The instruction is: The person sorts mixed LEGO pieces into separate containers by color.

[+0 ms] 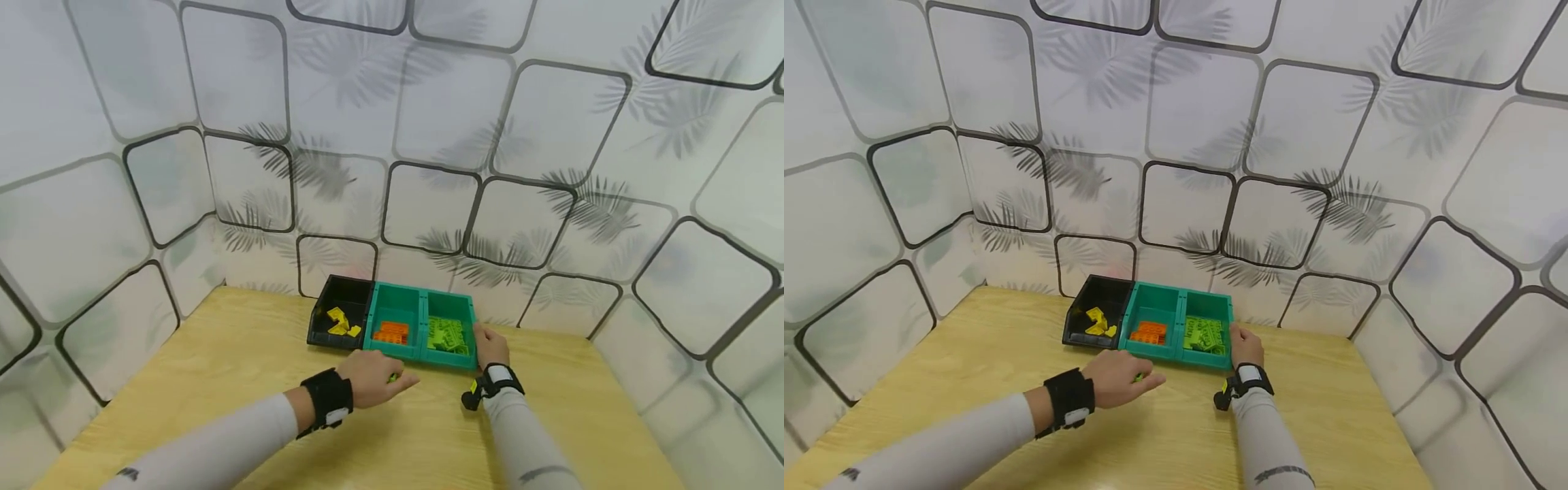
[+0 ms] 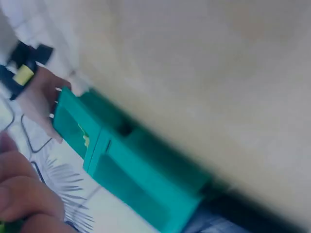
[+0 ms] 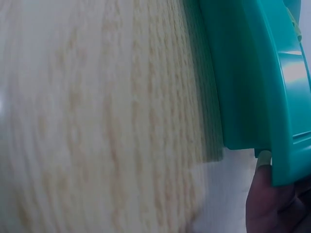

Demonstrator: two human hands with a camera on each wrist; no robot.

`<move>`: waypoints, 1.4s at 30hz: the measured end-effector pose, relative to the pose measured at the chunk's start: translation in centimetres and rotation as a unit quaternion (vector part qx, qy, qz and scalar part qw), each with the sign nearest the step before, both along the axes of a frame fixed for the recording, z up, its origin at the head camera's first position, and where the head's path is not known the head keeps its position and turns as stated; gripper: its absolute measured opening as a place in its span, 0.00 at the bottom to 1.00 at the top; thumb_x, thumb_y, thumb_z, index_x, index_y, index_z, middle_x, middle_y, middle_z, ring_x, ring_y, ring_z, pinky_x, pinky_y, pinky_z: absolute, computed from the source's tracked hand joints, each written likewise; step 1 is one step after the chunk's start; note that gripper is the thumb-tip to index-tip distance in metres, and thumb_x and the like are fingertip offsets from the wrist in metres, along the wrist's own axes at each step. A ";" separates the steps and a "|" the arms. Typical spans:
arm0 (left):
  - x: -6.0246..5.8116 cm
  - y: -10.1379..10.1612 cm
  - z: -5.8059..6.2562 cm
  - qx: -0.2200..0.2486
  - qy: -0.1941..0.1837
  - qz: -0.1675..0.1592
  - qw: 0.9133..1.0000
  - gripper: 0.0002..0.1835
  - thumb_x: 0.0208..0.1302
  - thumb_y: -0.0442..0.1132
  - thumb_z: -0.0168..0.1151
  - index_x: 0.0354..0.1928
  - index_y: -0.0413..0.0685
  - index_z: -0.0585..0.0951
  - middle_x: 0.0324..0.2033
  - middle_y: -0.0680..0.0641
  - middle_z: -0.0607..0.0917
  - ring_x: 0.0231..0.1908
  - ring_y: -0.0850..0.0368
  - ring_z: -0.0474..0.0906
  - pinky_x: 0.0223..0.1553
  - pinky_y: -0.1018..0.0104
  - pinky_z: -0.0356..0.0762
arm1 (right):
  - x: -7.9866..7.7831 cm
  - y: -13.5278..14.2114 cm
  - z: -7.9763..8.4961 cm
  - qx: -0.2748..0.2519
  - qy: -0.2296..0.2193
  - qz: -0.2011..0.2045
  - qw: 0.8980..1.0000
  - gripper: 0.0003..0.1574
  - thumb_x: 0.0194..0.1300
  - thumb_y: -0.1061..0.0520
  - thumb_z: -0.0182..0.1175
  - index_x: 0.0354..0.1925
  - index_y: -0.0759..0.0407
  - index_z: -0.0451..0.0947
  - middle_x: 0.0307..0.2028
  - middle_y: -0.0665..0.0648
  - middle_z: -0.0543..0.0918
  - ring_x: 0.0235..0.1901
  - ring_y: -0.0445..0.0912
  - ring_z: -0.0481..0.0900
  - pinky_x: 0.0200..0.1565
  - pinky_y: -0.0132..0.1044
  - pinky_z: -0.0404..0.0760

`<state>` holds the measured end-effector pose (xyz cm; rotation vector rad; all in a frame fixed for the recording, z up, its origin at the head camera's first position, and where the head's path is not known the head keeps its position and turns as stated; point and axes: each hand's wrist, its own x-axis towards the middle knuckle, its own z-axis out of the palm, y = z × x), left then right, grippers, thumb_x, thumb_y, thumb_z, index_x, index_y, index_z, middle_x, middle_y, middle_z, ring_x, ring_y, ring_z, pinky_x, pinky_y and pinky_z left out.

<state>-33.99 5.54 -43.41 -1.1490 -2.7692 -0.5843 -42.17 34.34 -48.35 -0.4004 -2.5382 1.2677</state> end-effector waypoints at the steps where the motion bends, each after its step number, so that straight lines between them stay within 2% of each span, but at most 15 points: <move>1: -0.6 0.8 0.2 -0.008 0.025 -0.003 1.000 0.23 0.74 0.57 0.44 0.19 0.61 0.68 0.10 0.59 0.58 0.11 0.65 0.55 0.16 0.71 0.50 | 0.0 -0.4 -0.1 0.007 0.002 0.003 1.000 0.33 0.75 0.41 0.46 0.55 0.68 0.79 0.55 0.70 0.79 0.51 0.64 0.77 0.54 0.58 0.73; 3: -1.9 2.3 0.5 -0.030 0.076 -0.003 0.997 0.23 0.73 0.51 0.44 0.15 0.60 0.64 0.10 0.58 0.55 0.11 0.64 0.50 0.16 0.71 0.46 | 0.0 -1.2 -0.2 0.006 0.004 0.008 1.000 0.33 0.75 0.41 0.47 0.55 0.68 0.79 0.54 0.70 0.79 0.51 0.64 0.77 0.54 0.58 0.73; 6: -4.0 4.6 0.8 -0.063 0.132 0.010 0.989 0.19 0.67 0.46 0.48 0.16 0.58 0.61 0.11 0.57 0.54 0.11 0.62 0.47 0.17 0.69 0.42 | 0.1 -2.4 0.0 0.007 0.009 0.011 1.000 0.30 0.75 0.42 0.48 0.47 0.67 0.82 0.46 0.69 0.82 0.43 0.62 0.79 0.47 0.53 0.76; 8: -5.4 5.9 0.6 -0.094 0.163 0.023 0.982 0.15 0.68 0.46 0.48 0.20 0.58 0.66 0.13 0.56 0.60 0.14 0.60 0.53 0.17 0.69 0.49 | -0.1 -3.1 0.0 0.005 0.013 0.012 1.000 0.28 0.74 0.43 0.50 0.37 0.65 0.82 0.37 0.66 0.83 0.35 0.57 0.78 0.40 0.47 0.75; 10: -6.9 6.9 0.0 -0.126 0.192 0.039 0.973 0.11 0.70 0.47 0.47 0.29 0.57 0.73 0.20 0.55 0.71 0.20 0.58 0.63 0.21 0.68 0.61 | -0.3 -3.8 0.1 0.001 0.018 0.016 1.000 0.28 0.74 0.43 0.50 0.26 0.63 0.76 0.23 0.60 0.76 0.25 0.52 0.72 0.31 0.41 0.69; 13: -8.6 7.7 -1.0 -0.164 0.222 0.058 0.959 0.11 0.74 0.50 0.48 0.45 0.57 0.78 0.38 0.51 0.78 0.36 0.55 0.71 0.36 0.63 0.72 | -0.4 -4.5 0.1 0.002 0.026 0.021 0.999 0.29 0.73 0.43 0.51 0.20 0.58 0.69 0.17 0.53 0.66 0.19 0.46 0.64 0.26 0.37 0.63; 14: -9.0 7.8 -1.4 -0.168 0.231 0.063 0.956 0.12 0.73 0.52 0.50 0.48 0.57 0.78 0.42 0.50 0.78 0.40 0.54 0.72 0.39 0.61 0.74 | -0.4 -4.8 0.1 0.001 0.027 0.020 0.999 0.29 0.73 0.42 0.51 0.20 0.58 0.70 0.17 0.53 0.67 0.19 0.46 0.64 0.26 0.36 0.63; 17: -9.7 7.7 -2.1 -0.170 0.233 0.067 0.955 0.16 0.70 0.55 0.56 0.53 0.57 0.78 0.48 0.49 0.78 0.48 0.52 0.73 0.45 0.59 0.75 | 0.0 -5.5 0.3 0.006 0.026 0.019 0.999 0.28 0.73 0.43 0.51 0.25 0.61 0.77 0.22 0.56 0.75 0.22 0.47 0.68 0.28 0.37 0.66; 20: -10.2 7.3 -3.0 -0.167 0.228 0.076 0.956 0.19 0.68 0.54 0.59 0.57 0.56 0.77 0.52 0.48 0.77 0.55 0.51 0.72 0.51 0.57 0.75 | 0.1 -6.0 0.2 0.001 0.023 0.026 0.999 0.28 0.73 0.43 0.51 0.30 0.63 0.80 0.25 0.56 0.77 0.24 0.47 0.70 0.29 0.37 0.67; 24: -10.7 6.5 -3.9 -0.169 0.222 0.103 0.955 0.25 0.68 0.55 0.58 0.64 0.59 0.72 0.61 0.48 0.74 0.65 0.49 0.64 0.61 0.48 0.67 | 0.1 -6.1 -0.1 -0.011 0.023 0.034 0.999 0.29 0.74 0.43 0.51 0.26 0.64 0.77 0.18 0.52 0.68 0.20 0.46 0.65 0.27 0.37 0.63; 28: -11.0 5.6 -3.8 -0.146 0.221 0.123 0.956 0.29 0.69 0.58 0.56 0.68 0.61 0.69 0.66 0.47 0.70 0.70 0.47 0.58 0.64 0.42 0.61 | 0.0 -5.6 -0.3 0.000 0.025 0.030 0.999 0.29 0.74 0.42 0.50 0.20 0.58 0.68 0.16 0.50 0.61 0.18 0.45 0.60 0.25 0.36 0.60; 31: -11.1 4.6 -3.2 -0.107 0.203 0.125 0.965 0.29 0.70 0.59 0.52 0.69 0.59 0.68 0.67 0.45 0.68 0.71 0.46 0.56 0.66 0.40 0.57 | -0.2 -4.7 -0.6 -0.002 0.027 0.026 0.999 0.30 0.74 0.42 0.50 0.17 0.54 0.61 0.14 0.50 0.56 0.16 0.45 0.57 0.24 0.36 0.57; 35: -10.8 1.9 -2.2 -0.044 0.157 0.130 0.978 0.28 0.73 0.57 0.49 0.70 0.55 0.67 0.68 0.43 0.67 0.71 0.43 0.53 0.66 0.37 0.52 | -0.5 -3.2 -1.2 -0.012 0.023 0.017 1.000 0.32 0.73 0.41 0.50 0.16 0.53 0.58 0.14 0.49 0.55 0.15 0.45 0.54 0.23 0.36 0.56; 37: -10.7 0.0 -1.6 -0.011 0.138 0.141 0.980 0.27 0.74 0.54 0.48 0.69 0.53 0.68 0.67 0.41 0.67 0.71 0.41 0.54 0.66 0.36 0.52 | -0.7 -2.2 -1.3 -0.009 0.019 0.012 1.000 0.32 0.74 0.40 0.50 0.17 0.54 0.58 0.14 0.49 0.54 0.15 0.44 0.54 0.23 0.36 0.56; 42: -10.9 -5.0 -1.3 0.058 0.108 0.203 0.971 0.22 0.75 0.44 0.49 0.67 0.45 0.71 0.62 0.36 0.71 0.65 0.37 0.62 0.63 0.38 0.60 | -1.0 0.6 -0.7 0.003 0.019 -0.009 1.000 0.33 0.74 0.39 0.49 0.17 0.54 0.58 0.14 0.49 0.54 0.15 0.44 0.55 0.24 0.36 0.57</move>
